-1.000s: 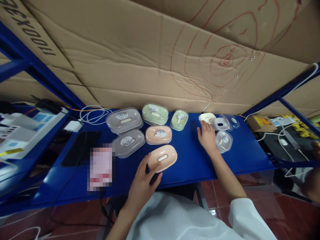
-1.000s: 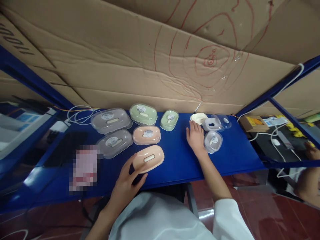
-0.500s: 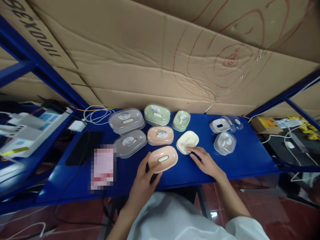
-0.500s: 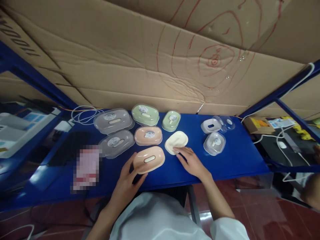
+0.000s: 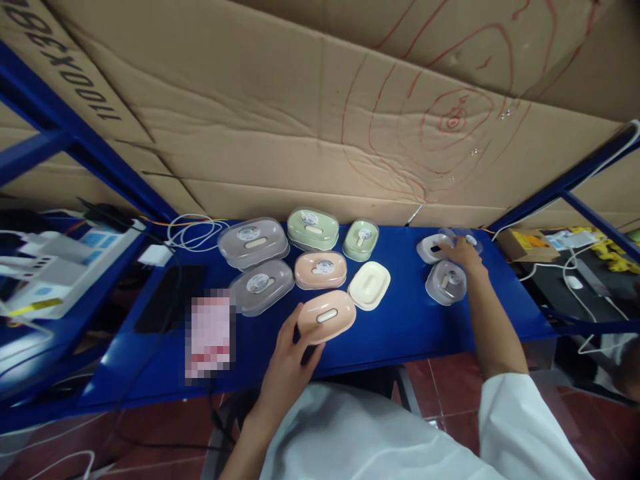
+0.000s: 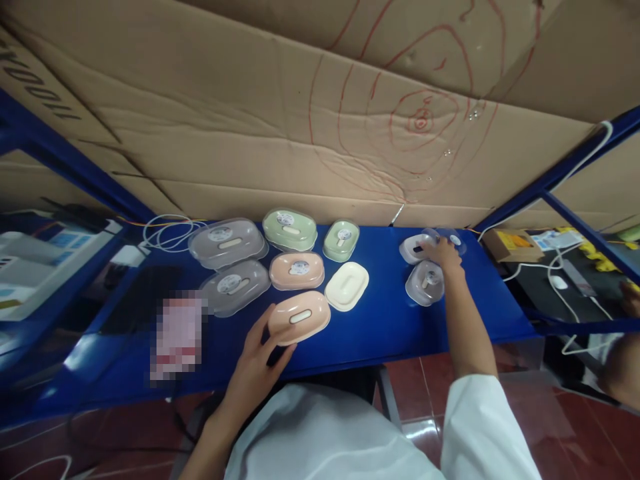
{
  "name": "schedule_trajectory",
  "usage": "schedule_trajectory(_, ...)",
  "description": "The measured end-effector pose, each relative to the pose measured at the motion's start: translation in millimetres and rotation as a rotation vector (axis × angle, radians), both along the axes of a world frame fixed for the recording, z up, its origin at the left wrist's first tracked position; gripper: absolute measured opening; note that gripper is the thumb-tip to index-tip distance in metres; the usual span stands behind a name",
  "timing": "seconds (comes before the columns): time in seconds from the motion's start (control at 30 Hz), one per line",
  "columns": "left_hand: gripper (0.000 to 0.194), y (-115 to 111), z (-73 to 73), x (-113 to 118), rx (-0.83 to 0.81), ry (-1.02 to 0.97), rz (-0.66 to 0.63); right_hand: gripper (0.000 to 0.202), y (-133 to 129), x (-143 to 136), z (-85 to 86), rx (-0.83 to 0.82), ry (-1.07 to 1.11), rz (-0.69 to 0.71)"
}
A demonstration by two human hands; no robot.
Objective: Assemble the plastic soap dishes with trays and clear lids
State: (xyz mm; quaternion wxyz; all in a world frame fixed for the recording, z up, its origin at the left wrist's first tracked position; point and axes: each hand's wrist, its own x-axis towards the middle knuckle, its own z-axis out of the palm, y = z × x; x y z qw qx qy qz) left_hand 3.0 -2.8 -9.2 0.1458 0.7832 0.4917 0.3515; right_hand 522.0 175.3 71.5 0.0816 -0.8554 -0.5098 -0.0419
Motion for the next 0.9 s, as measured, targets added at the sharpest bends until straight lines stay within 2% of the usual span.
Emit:
schedule_trajectory(0.1,0.038,0.1,0.7,0.8,-0.009,-0.002,0.003,0.065,-0.3,-1.4,-1.4,0.040,0.076,-0.046)
schedule_trajectory(0.17,0.036,0.4,1.8,-0.2,-0.018,-0.008,-0.003,0.058,-8.8,-6.5,2.2,0.106,0.113,-0.012)
schedule_trajectory(0.23,0.033,0.9,3.6,-2.3,-0.021,-0.019,-0.016,0.058,-25.7,-20.0,5.5,0.190,0.128,0.032)
schedule_trajectory(0.3,0.033,1.4,5.7,-4.7,-0.036,-0.030,-0.038,0.060,-51.7,-47.3,3.6,0.299,0.132,0.104)
schedule_trajectory(0.33,0.034,1.6,6.8,-5.9,-0.055,-0.034,-0.054,0.059,-67.3,-66.4,-0.1,0.355,0.134,0.157)
schedule_trajectory(0.37,0.037,1.7,7.7,-7.0,-0.081,-0.042,-0.068,0.056,-84.0,-88.4,-5.4,0.448,0.155,0.279)
schedule_trajectory(0.47,0.059,1.3,8.8,-9.5,-0.176,-0.092,-0.087,0.044,-131.1,-159.1,-26.1,0.498,0.262,0.681)
schedule_trajectory(0.57,0.083,0.2,6.4,-11.7,-0.239,-0.138,-0.061,0.051,-159.5,-211.4,-42.3,0.442,0.381,0.958)
schedule_trajectory(0.67,0.096,-0.5,2.6,-13.7,-0.271,-0.142,-0.059,0.054,-166.2,-234.5,-48.2,0.286,0.433,1.143)
schedule_trajectory(0.8,0.083,0.6,-0.7,-15.3,-0.286,-0.158,-0.090,0.068,-161.9,-241.9,-48.7,0.102,0.387,1.283)
schedule_trajectory(0.9,0.071,2.6,-1.9,-16.8,-0.295,-0.183,-0.085,0.068,-159.6,-242.5,-50.7,0.124,0.333,1.373)
